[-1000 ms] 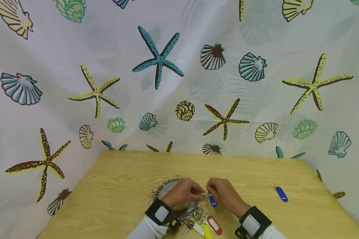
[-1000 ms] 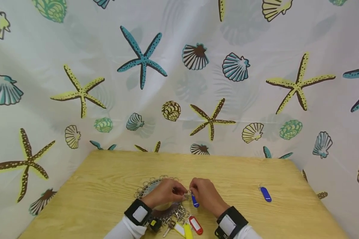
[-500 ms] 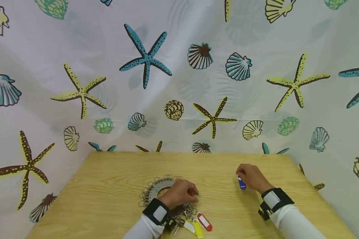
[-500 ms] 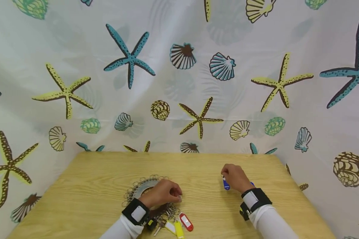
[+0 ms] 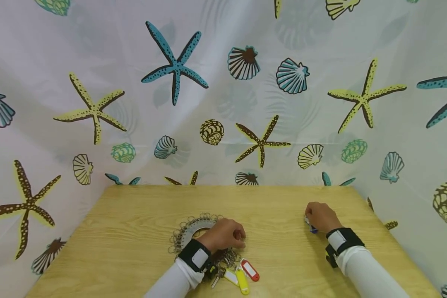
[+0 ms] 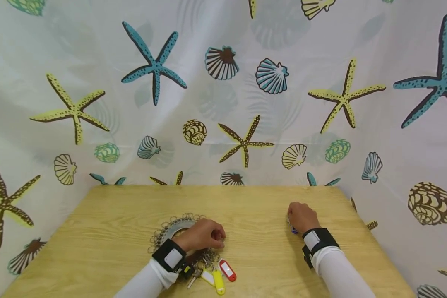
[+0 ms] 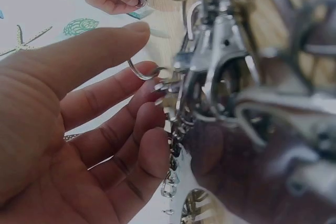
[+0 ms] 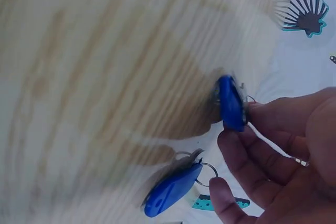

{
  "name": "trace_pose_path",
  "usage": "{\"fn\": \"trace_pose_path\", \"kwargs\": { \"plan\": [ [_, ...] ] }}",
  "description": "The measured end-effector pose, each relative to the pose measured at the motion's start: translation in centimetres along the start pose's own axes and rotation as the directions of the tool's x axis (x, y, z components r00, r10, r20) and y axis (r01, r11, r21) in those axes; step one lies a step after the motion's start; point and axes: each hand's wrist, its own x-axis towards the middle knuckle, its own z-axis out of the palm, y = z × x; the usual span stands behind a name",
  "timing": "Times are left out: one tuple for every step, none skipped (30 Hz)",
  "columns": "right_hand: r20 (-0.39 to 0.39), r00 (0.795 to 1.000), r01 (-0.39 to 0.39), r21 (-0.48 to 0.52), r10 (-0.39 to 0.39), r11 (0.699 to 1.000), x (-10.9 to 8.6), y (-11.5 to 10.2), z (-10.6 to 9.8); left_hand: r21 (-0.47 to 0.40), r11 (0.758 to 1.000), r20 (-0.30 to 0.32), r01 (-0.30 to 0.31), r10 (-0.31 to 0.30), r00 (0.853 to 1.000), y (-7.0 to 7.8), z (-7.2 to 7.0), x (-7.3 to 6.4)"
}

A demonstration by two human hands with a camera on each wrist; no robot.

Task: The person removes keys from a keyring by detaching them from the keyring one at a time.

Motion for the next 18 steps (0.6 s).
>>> {"fn": "trace_pose_path", "kwargs": {
  "plan": [
    [0.006, 1.0, -0.004, -0.007, 0.004, 1.0, -0.1, 0.0, 0.0, -0.002, 1.0, 0.004, 0.002, -0.002, 1.0, 0.0, 0.0, 0.0],
    [0.011, 1.0, -0.008, -0.015, 0.008, 1.0, -0.2, 0.0, -0.1, 0.0, 1.0, 0.006, 0.001, -0.001, 1.0, 0.0, 0.0, 0.1],
    [0.016, 1.0, -0.012, -0.021, 0.012, 1.0, -0.3, 0.0, -0.2, -0.002, 1.0, 0.009, -0.001, 0.001, 1.0, 0.1, -0.1, 0.1],
    [0.021, 1.0, -0.011, -0.026, 0.012, 1.0, -0.3, -0.1, -0.3, 0.001, 1.0, 0.01, -0.004, 0.004, 1.0, 0.1, -0.2, 0.1],
    [0.022, 1.0, -0.008, -0.029, 0.008, 1.0, -0.3, -0.3, -0.3, 0.003, 1.0, 0.012, -0.007, 0.007, 1.0, 0.1, -0.4, 0.0],
    [0.019, 1.0, 0.0, -0.034, 0.0, 0.999, -0.4, -0.6, -0.4, 0.007, 1.0, 0.012, -0.009, 0.009, 1.0, 0.1, -0.5, -0.1],
    [0.012, 1.0, 0.008, -0.036, -0.008, 0.999, -0.4, -0.9, -0.4, 0.011, 1.0, 0.01, -0.013, 0.013, 1.0, 0.1, -0.6, -0.1],
    [0.001, 1.0, 0.021, -0.042, -0.021, 0.999, -0.6, -1.3, -0.5, 0.013, 1.0, 0.011, -0.016, 0.015, 1.0, 0.2, -0.8, -0.2],
    [-0.009, 0.999, 0.034, -0.048, -0.035, 0.998, -0.7, -1.9, -0.5, 0.012, 1.0, 0.015, -0.015, 0.015, 1.0, 0.2, -0.9, -0.3],
    [-0.017, 0.999, 0.05, -0.053, -0.051, 0.997, -0.8, -2.6, -0.5, 0.014, 1.0, 0.017, -0.017, 0.016, 1.0, 0.1, -1.0, -0.5],
    [-0.026, 0.997, 0.068, -0.052, -0.07, 0.996, -1.0, -3.4, -0.5, 0.011, 1.0, 0.019, -0.016, 0.016, 1.0, 0.1, -1.2, -0.6],
    [-0.032, 0.995, 0.09, -0.047, -0.092, 0.995, -1.2, -4.3, -0.5, 0.012, 1.0, 0.018, -0.014, 0.014, 1.0, 0.1, -1.3, -0.8],
    [-0.034, 0.993, 0.11, -0.039, -0.112, 0.993, -1.5, -5.3, -0.3, 0.01, 1.0, 0.017, -0.011, 0.011, 1.0, 0.0, -1.5, -1.0],
    [-0.025, 0.991, 0.128, -0.027, -0.128, 0.991, -1.8, -6.5, -0.1, 0.004, 1.0, 0.016, -0.005, 0.005, 1.0, -0.1, -1.6, -1.2],
    [-0.01, 0.989, 0.144, -0.012, -0.144, 0.989, -2.2, -7.6, 0.2, -0.002, 1.0, 0.011, -0.001, 0.001, 1.0, -0.1, -1.8, -1.5],
    [0.009, 0.987, 0.16, 0.008, -0.16, 0.987, -2.6, -8.8, 0.6, -0.014, 1.0, 0.006, 0.005, -0.005, 1.0, -0.2, -2.0, -1.7],
    [0.032, 0.985, 0.17, 0.034, -0.171, 0.985, -3.0, -10.0, 1.1, -0.022, 1.0, -0.001, 0.012, -0.012, 1.0, -0.3, -2.1, -2.0],
    [0.059, 0.982, 0.177, 0.062, -0.181, 0.982, -3.4, -11.1, 1.5, -0.028, 0.999, -0.009, 0.018, -0.018, 1.0, -0.4, -2.3, -2.2]
  ]
}}
